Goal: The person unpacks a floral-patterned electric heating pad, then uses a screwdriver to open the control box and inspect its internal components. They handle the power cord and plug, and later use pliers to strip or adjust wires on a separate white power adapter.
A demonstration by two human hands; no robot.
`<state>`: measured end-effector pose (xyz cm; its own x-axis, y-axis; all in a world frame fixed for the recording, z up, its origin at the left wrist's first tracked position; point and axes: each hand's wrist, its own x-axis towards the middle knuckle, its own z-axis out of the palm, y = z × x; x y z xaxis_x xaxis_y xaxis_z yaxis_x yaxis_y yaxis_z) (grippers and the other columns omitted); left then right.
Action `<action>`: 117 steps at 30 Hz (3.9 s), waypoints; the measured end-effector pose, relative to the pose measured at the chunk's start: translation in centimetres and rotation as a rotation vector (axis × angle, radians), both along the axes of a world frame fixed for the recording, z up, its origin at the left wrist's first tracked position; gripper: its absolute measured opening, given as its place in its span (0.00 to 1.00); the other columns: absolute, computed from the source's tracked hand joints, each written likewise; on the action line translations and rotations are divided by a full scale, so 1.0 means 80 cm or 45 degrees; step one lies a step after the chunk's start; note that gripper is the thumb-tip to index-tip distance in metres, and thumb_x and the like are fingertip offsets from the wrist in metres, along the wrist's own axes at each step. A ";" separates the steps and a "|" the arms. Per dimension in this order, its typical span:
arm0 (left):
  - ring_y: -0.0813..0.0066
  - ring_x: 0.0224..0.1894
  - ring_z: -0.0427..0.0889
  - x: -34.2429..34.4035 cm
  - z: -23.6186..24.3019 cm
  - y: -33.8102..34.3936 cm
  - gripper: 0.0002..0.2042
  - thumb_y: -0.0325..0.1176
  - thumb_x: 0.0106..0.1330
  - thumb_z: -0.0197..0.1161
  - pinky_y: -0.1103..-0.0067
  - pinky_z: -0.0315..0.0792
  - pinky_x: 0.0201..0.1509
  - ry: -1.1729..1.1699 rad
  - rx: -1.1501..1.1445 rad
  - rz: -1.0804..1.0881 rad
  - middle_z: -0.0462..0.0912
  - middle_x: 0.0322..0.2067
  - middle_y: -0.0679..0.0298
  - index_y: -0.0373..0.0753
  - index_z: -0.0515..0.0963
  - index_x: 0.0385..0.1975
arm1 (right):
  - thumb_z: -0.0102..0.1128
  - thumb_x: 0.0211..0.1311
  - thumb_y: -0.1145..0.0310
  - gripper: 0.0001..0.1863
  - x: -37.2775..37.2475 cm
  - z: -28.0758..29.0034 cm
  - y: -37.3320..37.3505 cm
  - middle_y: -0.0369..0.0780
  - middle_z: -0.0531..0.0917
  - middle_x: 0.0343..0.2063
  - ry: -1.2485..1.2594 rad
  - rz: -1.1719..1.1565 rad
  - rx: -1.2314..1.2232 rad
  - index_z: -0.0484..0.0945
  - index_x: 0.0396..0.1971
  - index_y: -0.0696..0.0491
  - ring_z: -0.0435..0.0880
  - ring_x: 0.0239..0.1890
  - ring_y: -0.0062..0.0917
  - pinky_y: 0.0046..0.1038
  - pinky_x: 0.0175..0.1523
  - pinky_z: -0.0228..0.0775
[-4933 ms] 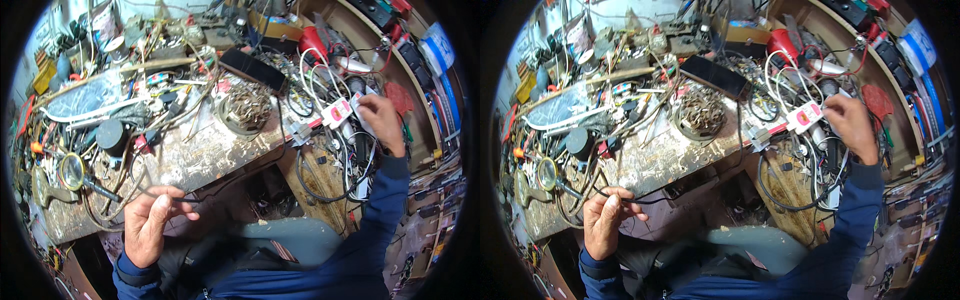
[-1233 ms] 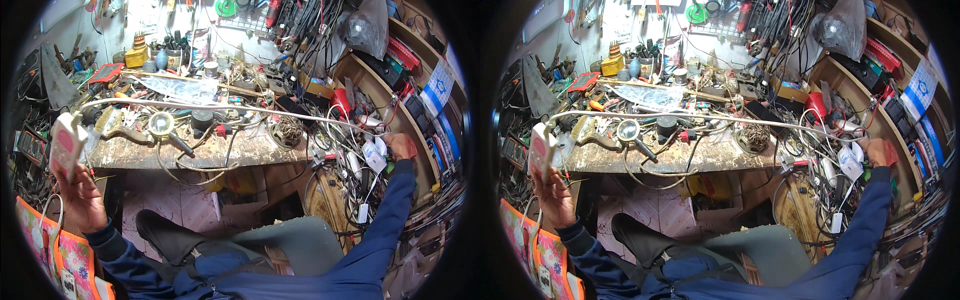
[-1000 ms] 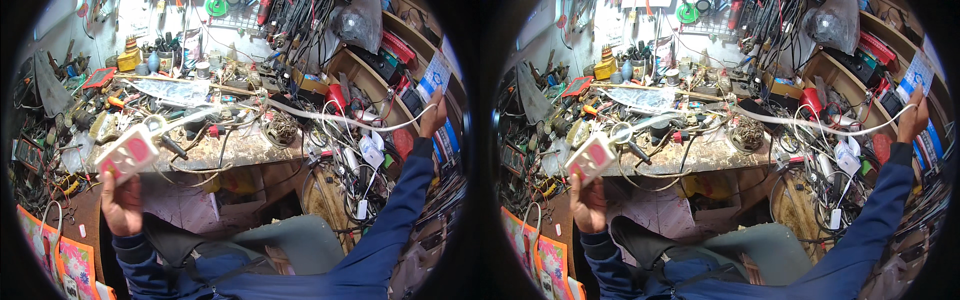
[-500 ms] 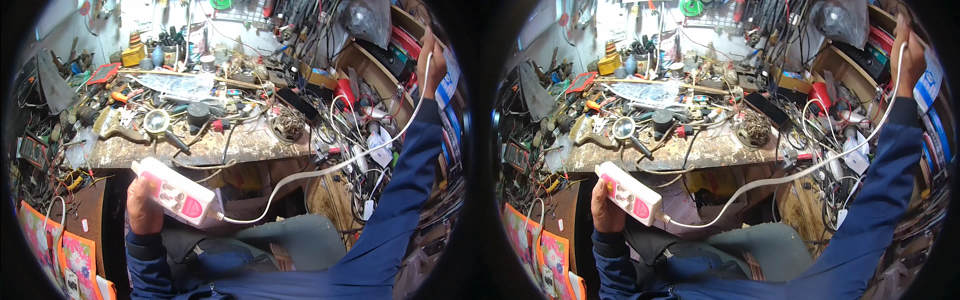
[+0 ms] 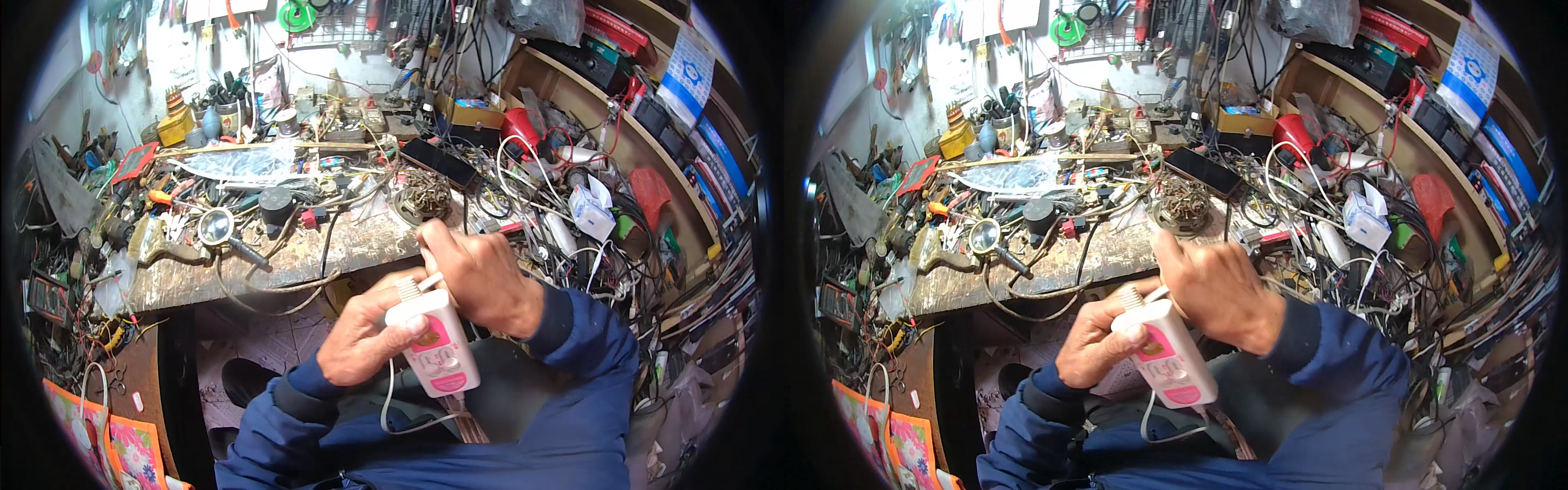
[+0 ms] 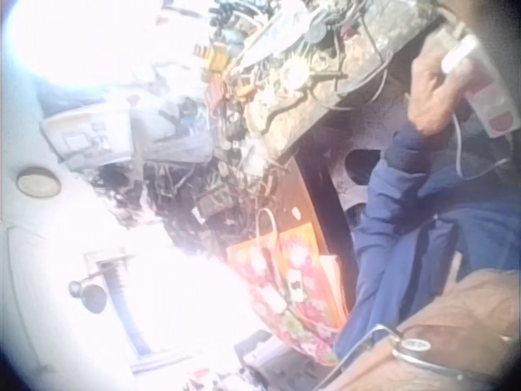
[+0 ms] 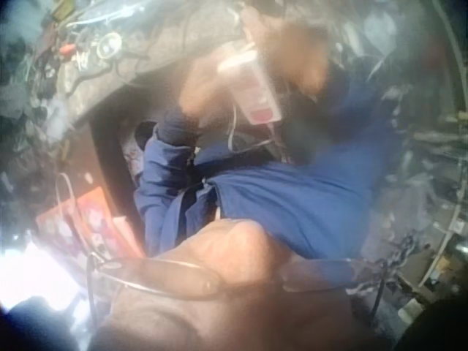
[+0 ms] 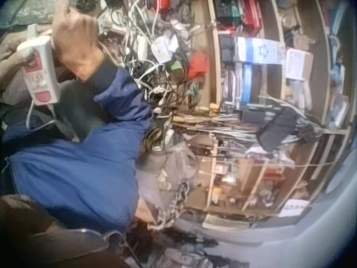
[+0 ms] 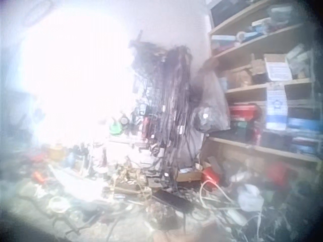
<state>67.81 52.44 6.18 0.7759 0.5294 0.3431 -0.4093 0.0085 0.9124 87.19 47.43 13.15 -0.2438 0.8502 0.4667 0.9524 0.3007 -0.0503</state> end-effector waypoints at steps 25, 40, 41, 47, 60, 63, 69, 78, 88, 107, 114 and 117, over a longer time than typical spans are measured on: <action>0.52 0.42 0.83 -0.089 -0.054 -0.023 0.15 0.40 0.66 0.70 0.66 0.78 0.47 0.391 0.601 0.119 0.82 0.42 0.53 0.34 0.80 0.41 | 0.60 0.55 0.80 0.13 0.024 -0.057 0.272 0.45 0.85 0.44 -0.451 0.348 -0.410 0.86 0.40 0.55 0.84 0.47 0.44 0.39 0.51 0.79; 0.53 0.41 0.84 -0.098 -0.083 -0.037 0.13 0.36 0.62 0.74 0.68 0.78 0.45 0.341 0.541 0.100 0.84 0.42 0.53 0.33 0.80 0.36 | 0.59 0.55 0.73 0.02 -0.003 -0.091 0.245 0.43 0.75 0.28 -0.521 0.527 -0.015 0.77 0.27 0.55 0.80 0.33 0.39 0.40 0.36 0.73; 0.53 0.41 0.84 -0.099 -0.083 -0.038 0.13 0.35 0.62 0.74 0.68 0.78 0.45 0.326 0.517 0.117 0.84 0.42 0.53 0.33 0.81 0.36 | 0.59 0.55 0.73 0.03 -0.002 -0.090 0.248 0.43 0.75 0.29 -0.560 0.515 -0.028 0.76 0.26 0.55 0.80 0.32 0.39 0.40 0.36 0.73; 0.55 0.41 0.84 -0.106 -0.090 -0.043 0.12 0.35 0.62 0.74 0.69 0.78 0.46 0.324 0.494 0.135 0.85 0.42 0.53 0.34 0.81 0.35 | 0.58 0.51 0.79 0.04 0.000 -0.052 0.248 0.42 0.75 0.27 -0.304 0.581 -0.081 0.75 0.28 0.55 0.80 0.29 0.37 0.37 0.33 0.74; 0.54 0.41 0.85 -0.102 -0.094 -0.036 0.13 0.36 0.62 0.73 0.69 0.78 0.46 0.284 0.484 0.108 0.86 0.42 0.52 0.33 0.82 0.38 | 0.60 0.63 0.77 0.07 0.085 0.046 0.149 0.36 0.84 0.38 0.952 0.239 -0.723 0.80 0.40 0.59 0.82 0.41 0.16 0.21 0.47 0.74; 0.54 0.41 0.85 -0.104 -0.097 -0.036 0.14 0.36 0.61 0.74 0.69 0.78 0.47 0.289 0.497 0.120 0.86 0.42 0.52 0.33 0.83 0.39 | 0.58 0.66 0.74 0.06 0.108 0.069 0.141 0.38 0.84 0.38 0.890 0.238 -0.216 0.80 0.40 0.58 0.83 0.35 0.17 0.22 0.44 0.77; 0.53 0.42 0.84 -0.108 -0.091 -0.034 0.13 0.37 0.63 0.72 0.68 0.78 0.47 0.305 0.480 0.116 0.85 0.43 0.52 0.34 0.82 0.39 | 0.63 0.72 0.69 0.09 0.171 0.138 0.121 0.38 0.85 0.34 0.741 0.032 0.589 0.80 0.45 0.58 0.85 0.35 0.18 0.22 0.44 0.77; 0.55 0.42 0.84 -0.109 -0.090 -0.035 0.14 0.37 0.63 0.73 0.69 0.78 0.47 0.297 0.495 0.140 0.86 0.42 0.53 0.34 0.83 0.42 | 0.62 0.70 0.75 0.12 0.275 0.207 0.109 0.45 0.81 0.39 1.443 0.219 1.029 0.74 0.47 0.64 0.88 0.40 0.37 0.36 0.53 0.83; 0.48 0.48 0.83 -0.090 -0.048 0.009 0.12 0.34 0.61 0.74 0.67 0.78 0.51 0.451 0.701 0.440 0.76 0.55 0.44 0.35 0.83 0.39 | 0.65 0.70 0.69 0.10 0.272 0.136 0.094 0.36 0.84 0.35 1.122 -0.153 0.440 0.81 0.46 0.58 0.85 0.35 0.20 0.22 0.41 0.80; 0.59 0.48 0.83 -0.083 -0.095 -0.024 0.15 0.33 0.56 0.78 0.68 0.78 0.57 0.480 0.523 0.780 0.64 0.67 0.37 0.36 0.85 0.41 | 0.62 0.51 0.70 0.08 -0.043 -0.017 0.129 0.35 0.75 0.23 -0.657 0.618 0.290 0.79 0.32 0.55 0.79 0.24 0.25 0.28 0.28 0.71; 0.38 0.59 0.76 -0.085 -0.103 -0.009 0.14 0.36 0.58 0.77 0.62 0.73 0.59 0.435 0.485 0.666 0.71 0.55 0.35 0.34 0.82 0.36 | 0.61 0.50 0.66 0.07 -0.060 -0.094 0.123 0.34 0.73 0.24 -0.525 1.000 0.077 0.78 0.27 0.53 0.78 0.26 0.22 0.25 0.32 0.71; 0.49 0.49 0.80 -0.087 -0.099 -0.006 0.13 0.36 0.60 0.76 0.66 0.75 0.50 0.501 0.488 0.610 0.77 0.46 0.46 0.34 0.83 0.37 | 0.65 0.51 0.67 0.12 -0.063 -0.097 0.119 0.32 0.73 0.26 -0.403 1.061 0.033 0.79 0.35 0.54 0.78 0.27 0.21 0.24 0.32 0.70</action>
<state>60.81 51.98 -1.75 0.5931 0.7406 0.3158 0.0711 -0.4390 0.8957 82.16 56.97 5.36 -0.8989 0.3293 0.2891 0.3919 0.8992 0.1945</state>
